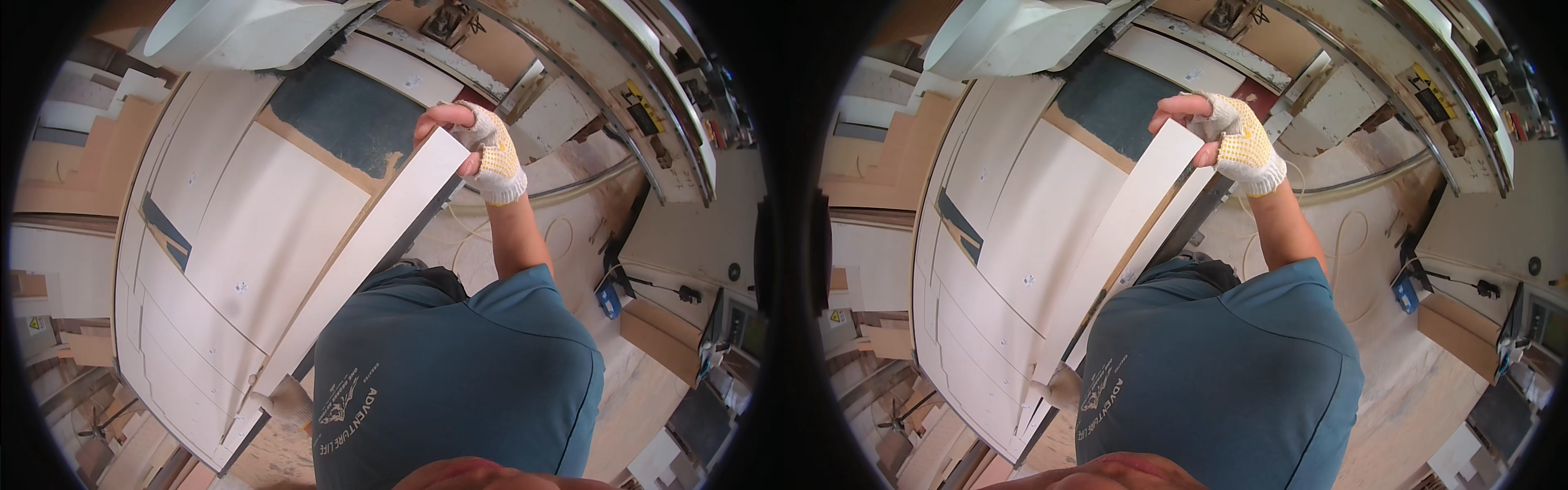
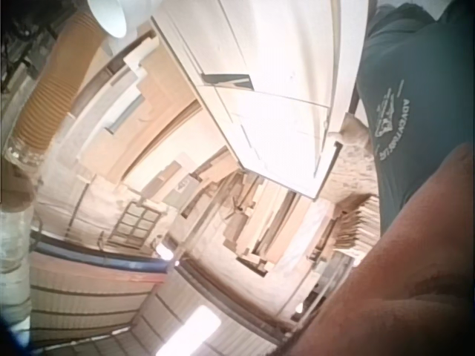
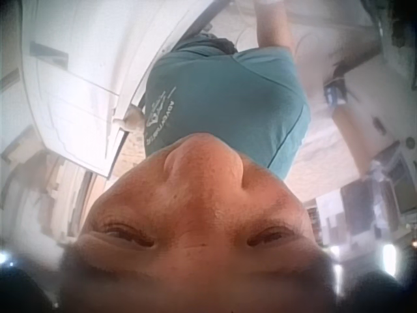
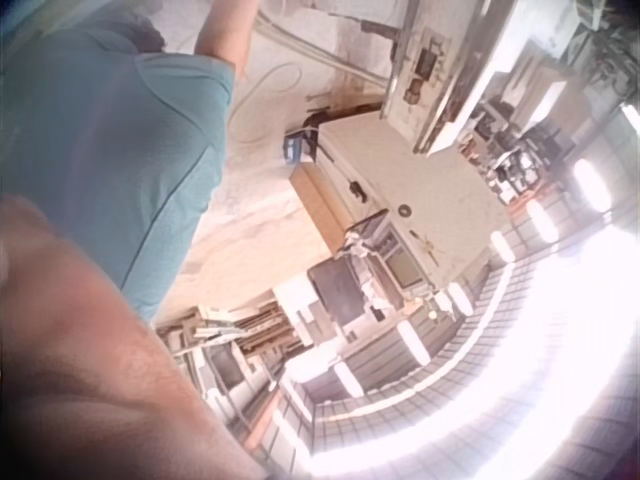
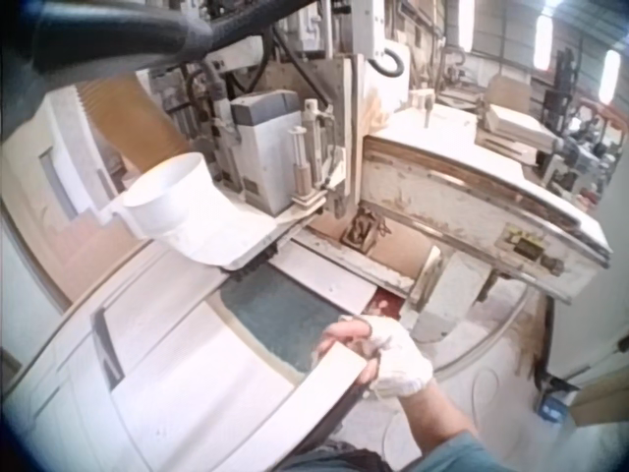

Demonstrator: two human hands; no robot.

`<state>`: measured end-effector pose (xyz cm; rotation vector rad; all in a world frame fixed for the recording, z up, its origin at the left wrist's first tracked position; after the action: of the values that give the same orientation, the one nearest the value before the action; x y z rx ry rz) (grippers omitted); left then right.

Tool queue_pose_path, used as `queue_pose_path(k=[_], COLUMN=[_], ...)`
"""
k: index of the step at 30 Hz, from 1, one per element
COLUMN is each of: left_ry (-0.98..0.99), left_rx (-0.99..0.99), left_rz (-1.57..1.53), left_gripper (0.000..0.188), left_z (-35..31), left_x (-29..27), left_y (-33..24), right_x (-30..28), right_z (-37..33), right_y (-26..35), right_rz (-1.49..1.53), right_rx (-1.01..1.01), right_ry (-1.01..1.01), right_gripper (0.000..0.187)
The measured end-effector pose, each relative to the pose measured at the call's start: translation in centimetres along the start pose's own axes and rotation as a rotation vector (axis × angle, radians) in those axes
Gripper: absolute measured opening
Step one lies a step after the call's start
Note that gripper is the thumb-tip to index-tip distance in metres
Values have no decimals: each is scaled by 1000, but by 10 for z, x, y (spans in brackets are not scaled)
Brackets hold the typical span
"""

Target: The person wipes a large white panel on a CNC machine bed with a cloth, then applies small adhesive labels to the panel surface. They use a yellow air blow gun to clear dust from the machine bed and rails, then operate the machine's control panel. Finally, they remove a long white strip from the panel and place it on a wooden board on the floor.

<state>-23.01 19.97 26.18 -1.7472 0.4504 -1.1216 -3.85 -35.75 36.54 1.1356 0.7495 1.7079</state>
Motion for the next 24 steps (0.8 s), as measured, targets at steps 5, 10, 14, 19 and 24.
queue_pose_path(k=[5,10,14,19,24], left_ry=[-56,-137,-285,-365,-489], left_rx=[15,-168,24,3,-62], left_rz=[94,-218,-304,-683,-743], left_gripper=[49,45,27,8,10], left_z=[0,9,19,20,-7], left_x=[-9,-32,-51,-8,28], left_y=[1,24,22,26,23], right_x=[-11,-28,-27,-79,-138], right_z=[2,-1,7,17,-6], right_y=[-5,-8,5,3,-66], right_rz=[40,-269,-499,-733,-569], right_rx=[32,36,223,451,729], right_ry=[71,29,322,456,352], right_gripper=[69,77,75,54,46])
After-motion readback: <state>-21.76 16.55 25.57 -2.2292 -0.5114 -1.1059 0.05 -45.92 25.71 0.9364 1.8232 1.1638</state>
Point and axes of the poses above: each hand's wrist, its own z-axis towards the middle knuckle, its own x-axis out of the palm, y = z × x, the point moved 6 cm from there along z, towards the middle knuckle, and after that the axes turned 3 degrees about z, right-handed, at the moved point
